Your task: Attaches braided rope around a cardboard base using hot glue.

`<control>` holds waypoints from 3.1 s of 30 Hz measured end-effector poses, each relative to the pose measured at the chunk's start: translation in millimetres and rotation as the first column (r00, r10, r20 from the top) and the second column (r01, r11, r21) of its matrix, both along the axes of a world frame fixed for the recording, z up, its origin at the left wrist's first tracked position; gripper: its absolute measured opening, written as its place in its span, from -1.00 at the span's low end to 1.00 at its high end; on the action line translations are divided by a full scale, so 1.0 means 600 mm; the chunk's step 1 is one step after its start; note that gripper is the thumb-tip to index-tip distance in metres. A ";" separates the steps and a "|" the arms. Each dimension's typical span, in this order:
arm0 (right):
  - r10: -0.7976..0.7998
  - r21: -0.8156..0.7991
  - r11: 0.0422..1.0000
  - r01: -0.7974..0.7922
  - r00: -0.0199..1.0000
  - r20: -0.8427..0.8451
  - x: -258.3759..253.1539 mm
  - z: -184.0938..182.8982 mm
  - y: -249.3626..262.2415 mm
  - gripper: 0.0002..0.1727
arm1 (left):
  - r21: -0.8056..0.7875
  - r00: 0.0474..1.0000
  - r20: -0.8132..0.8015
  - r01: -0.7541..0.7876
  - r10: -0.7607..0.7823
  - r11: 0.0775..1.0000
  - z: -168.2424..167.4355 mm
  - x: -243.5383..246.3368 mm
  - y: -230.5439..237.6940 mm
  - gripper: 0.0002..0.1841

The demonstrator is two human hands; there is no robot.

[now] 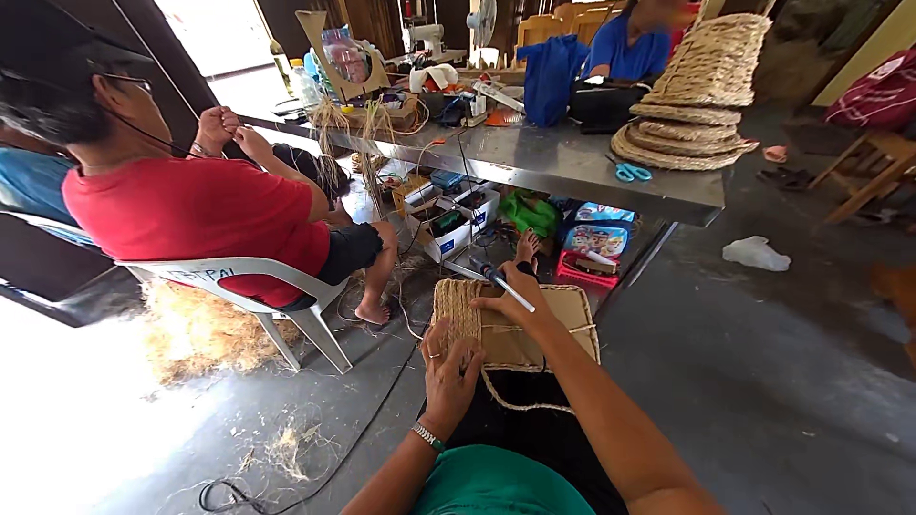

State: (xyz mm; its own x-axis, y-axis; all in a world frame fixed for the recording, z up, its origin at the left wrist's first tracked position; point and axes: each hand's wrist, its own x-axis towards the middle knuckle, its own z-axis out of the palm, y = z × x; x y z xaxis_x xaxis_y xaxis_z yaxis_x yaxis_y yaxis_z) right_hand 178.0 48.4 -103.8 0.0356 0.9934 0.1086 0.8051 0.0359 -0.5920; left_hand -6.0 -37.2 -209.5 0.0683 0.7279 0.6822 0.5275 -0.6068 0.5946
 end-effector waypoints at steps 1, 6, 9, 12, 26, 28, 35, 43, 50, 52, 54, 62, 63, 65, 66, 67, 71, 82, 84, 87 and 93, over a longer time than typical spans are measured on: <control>-0.006 -0.008 1.000 0.006 1.000 -0.007 -0.001 0.001 -0.001 0.01 | 0.005 1.000 -0.003 0.000 0.000 1.000 0.001 -0.001 0.001 -0.74; -0.014 -0.007 1.000 0.014 1.000 -0.017 -0.003 0.001 -0.002 -0.02 | 0.033 0.999 -0.039 -0.003 0.004 0.999 0.001 -0.005 0.004 -0.51; -0.016 0.000 1.000 0.016 1.000 0.003 -0.002 0.000 -0.003 -0.02 | 0.040 0.998 -0.061 0.003 -0.001 0.999 -0.001 -0.007 0.005 -0.49; -0.019 0.006 1.000 0.019 1.000 0.009 -0.004 0.000 -0.006 -0.01 | 0.042 0.998 -0.069 0.003 0.000 0.999 -0.003 -0.009 0.006 -0.48; 0.003 0.054 0.999 -0.006 0.999 0.054 -0.008 0.001 -0.012 0.00 | 0.018 0.984 -0.166 0.068 -0.064 0.998 -0.012 -0.027 0.009 -0.82; 0.002 0.072 0.997 -0.006 0.998 0.058 -0.007 -0.001 -0.010 0.00 | 0.033 0.984 -0.161 0.080 -0.074 0.996 -0.008 -0.028 0.010 -0.84; 0.016 0.060 0.998 -0.019 0.999 0.046 -0.006 -0.002 -0.001 -0.01 | -0.064 0.950 -0.305 0.044 -0.061 0.997 0.022 -0.032 0.007 -0.57; 0.025 0.098 0.995 -0.030 0.999 0.048 -0.013 -0.001 -0.012 -0.04 | -0.043 0.954 -0.275 0.109 -0.116 0.993 0.011 -0.047 0.007 -0.64; 0.012 0.125 0.992 -0.019 0.998 0.062 -0.018 0.001 -0.032 -0.05 | 0.000 0.972 -0.183 0.150 -0.148 0.989 -0.017 -0.055 0.001 -0.72; 0.014 0.132 0.991 -0.022 0.998 0.065 -0.017 0.001 -0.036 -0.06 | -0.007 0.969 -0.174 0.177 -0.175 0.984 -0.019 -0.057 0.000 -0.71; 0.014 0.135 0.991 -0.022 0.998 0.063 -0.016 0.001 -0.038 -0.06 | -0.041 0.965 -0.128 0.224 -0.228 0.974 -0.012 -0.063 -0.001 -0.69; 0.028 0.147 0.989 -0.032 0.999 0.034 -0.016 0.001 -0.033 -0.06 | -0.087 0.994 -0.093 0.050 -0.058 0.995 0.069 -0.068 0.028 -0.40; 0.029 0.149 0.988 -0.033 0.999 0.035 -0.016 0.000 -0.032 -0.07 | -0.094 0.987 -0.152 0.030 -0.044 0.995 0.078 -0.063 0.032 -0.34; 0.039 0.151 0.988 -0.043 0.999 0.032 -0.008 -0.003 -0.034 -0.09 | -0.094 0.964 -0.264 -0.004 -0.021 0.996 0.090 -0.041 0.032 -0.24; 0.045 0.151 0.987 -0.050 0.998 0.034 -0.002 -0.003 -0.036 -0.10 | -0.079 0.943 -0.331 -0.049 0.020 0.996 0.094 -0.026 0.026 -0.21; 0.048 0.145 0.988 -0.052 0.998 0.028 0.000 -0.002 -0.038 -0.12 | -0.056 0.915 -0.395 -0.112 0.081 0.992 0.091 -0.011 0.024 -0.19; 0.053 0.128 0.990 -0.054 0.999 0.004 0.006 -0.009 -0.038 -0.12 | -0.075 0.817 -0.548 -0.263 0.181 0.962 0.054 0.022 0.027 -0.12; 0.053 0.135 0.989 -0.054 0.999 0.011 -0.016 -0.001 -0.047 -0.07 | -0.045 0.838 -0.524 -0.208 0.155 0.977 0.048 0.000 0.016 -0.17; 0.048 0.133 0.990 -0.050 0.999 0.017 -0.016 -0.001 -0.042 -0.06 | -0.031 0.839 -0.521 -0.200 0.155 0.979 0.044 -0.002 0.023 -0.18; 0.036 0.122 0.992 -0.038 0.999 0.014 -0.013 -0.003 -0.034 -0.05 | 0.018 0.836 -0.523 -0.182 0.164 0.983 0.043 -0.001 0.032 -0.19; 0.024 0.096 0.995 -0.025 1.000 0.017 -0.014 -0.008 -0.029 -0.05 | 0.003 0.790 -0.594 -0.188 0.153 0.982 0.042 -0.002 0.036 -0.16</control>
